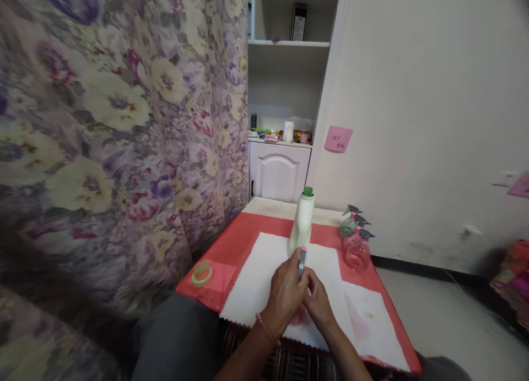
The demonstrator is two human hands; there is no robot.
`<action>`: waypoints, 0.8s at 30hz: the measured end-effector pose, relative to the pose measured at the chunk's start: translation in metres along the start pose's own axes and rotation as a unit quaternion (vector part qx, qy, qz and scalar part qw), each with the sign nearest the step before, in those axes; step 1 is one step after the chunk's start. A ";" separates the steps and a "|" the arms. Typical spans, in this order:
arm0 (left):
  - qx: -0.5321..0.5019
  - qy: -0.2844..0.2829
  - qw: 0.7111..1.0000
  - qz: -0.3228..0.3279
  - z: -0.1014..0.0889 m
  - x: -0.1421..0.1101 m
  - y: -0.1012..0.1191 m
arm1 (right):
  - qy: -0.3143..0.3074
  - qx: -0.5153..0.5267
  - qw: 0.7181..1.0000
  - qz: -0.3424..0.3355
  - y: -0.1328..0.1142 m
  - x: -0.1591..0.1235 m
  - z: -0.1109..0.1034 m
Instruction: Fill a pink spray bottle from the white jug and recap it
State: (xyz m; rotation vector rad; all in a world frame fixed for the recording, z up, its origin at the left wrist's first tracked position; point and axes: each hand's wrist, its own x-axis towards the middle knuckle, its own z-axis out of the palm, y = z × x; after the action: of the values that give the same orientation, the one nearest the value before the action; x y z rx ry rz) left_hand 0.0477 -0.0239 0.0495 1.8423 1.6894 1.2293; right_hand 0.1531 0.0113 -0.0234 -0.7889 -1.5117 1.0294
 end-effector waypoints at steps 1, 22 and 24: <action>-0.024 -0.001 1.000 0.008 0.001 0.000 0.000 | 0.010 -0.001 1.000 0.004 0.002 0.000 0.001; -0.320 -0.034 0.941 -0.100 0.006 0.012 -0.012 | -0.023 0.019 1.000 -0.005 0.000 0.005 -0.006; -0.337 -0.037 0.935 -0.107 0.006 0.012 -0.013 | -0.032 0.013 0.999 -0.010 -0.004 0.004 -0.009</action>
State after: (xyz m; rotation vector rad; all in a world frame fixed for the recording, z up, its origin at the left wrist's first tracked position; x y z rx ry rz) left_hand 0.0429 -0.0078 0.0406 1.2355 1.1721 1.3934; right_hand 0.1610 0.0145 -0.0179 -0.7266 -1.5534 1.0662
